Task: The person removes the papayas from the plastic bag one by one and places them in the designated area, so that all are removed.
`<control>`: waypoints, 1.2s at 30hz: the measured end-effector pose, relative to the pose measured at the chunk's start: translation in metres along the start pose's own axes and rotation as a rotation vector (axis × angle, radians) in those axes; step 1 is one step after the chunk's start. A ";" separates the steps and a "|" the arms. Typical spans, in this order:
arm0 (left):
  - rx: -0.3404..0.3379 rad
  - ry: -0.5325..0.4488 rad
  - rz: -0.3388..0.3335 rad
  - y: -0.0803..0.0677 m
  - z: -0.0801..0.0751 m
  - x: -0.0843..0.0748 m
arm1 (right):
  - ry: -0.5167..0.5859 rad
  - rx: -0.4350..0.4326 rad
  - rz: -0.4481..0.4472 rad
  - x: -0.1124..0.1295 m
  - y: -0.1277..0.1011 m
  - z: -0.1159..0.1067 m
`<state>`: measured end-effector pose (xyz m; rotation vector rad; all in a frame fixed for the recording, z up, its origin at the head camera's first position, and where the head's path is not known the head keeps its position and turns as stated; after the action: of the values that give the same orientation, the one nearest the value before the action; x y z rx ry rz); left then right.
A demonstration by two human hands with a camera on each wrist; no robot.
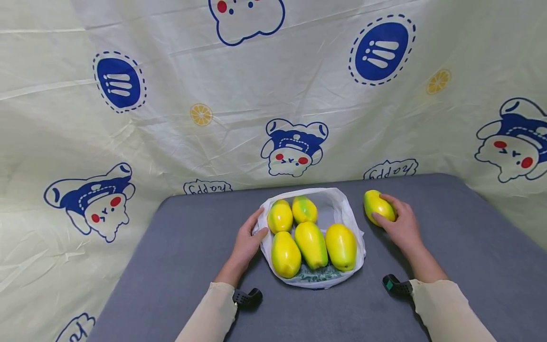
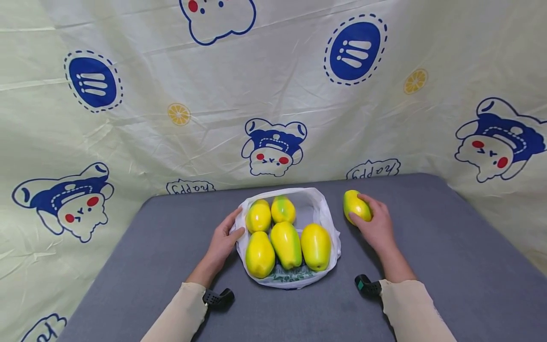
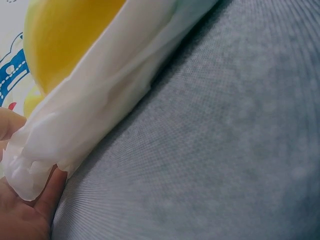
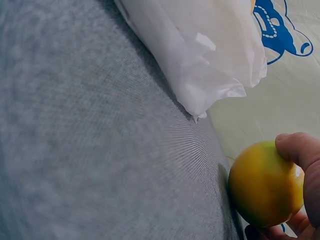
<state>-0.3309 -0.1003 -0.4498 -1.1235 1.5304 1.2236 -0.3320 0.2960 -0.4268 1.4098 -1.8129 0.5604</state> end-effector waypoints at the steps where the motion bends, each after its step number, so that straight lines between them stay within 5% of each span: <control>1: 0.000 0.001 0.002 0.000 0.000 0.000 | 0.001 0.000 0.000 0.000 0.000 0.000; 14: -0.005 0.006 0.001 0.001 0.000 0.001 | -0.064 -0.018 -0.050 0.009 0.001 -0.003; 23: 0.000 0.012 0.009 0.001 0.000 0.001 | 0.009 -0.054 -0.099 0.051 -0.013 -0.022; 36: -0.005 0.000 0.009 0.002 0.000 0.003 | 0.113 0.383 -0.175 0.102 -0.044 -0.002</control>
<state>-0.3335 -0.1006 -0.4521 -1.1209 1.5341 1.2341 -0.3008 0.2212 -0.3505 1.7315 -1.5269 0.9097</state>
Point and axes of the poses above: each hand's wrist, its own y-axis towards the middle knuckle, its own z-axis out of the palm, x = y × z, the point moved 7 cm from there along y, towards the middle knuckle, and after that the axes turned 8 degrees about z, right-handed, at the moved point
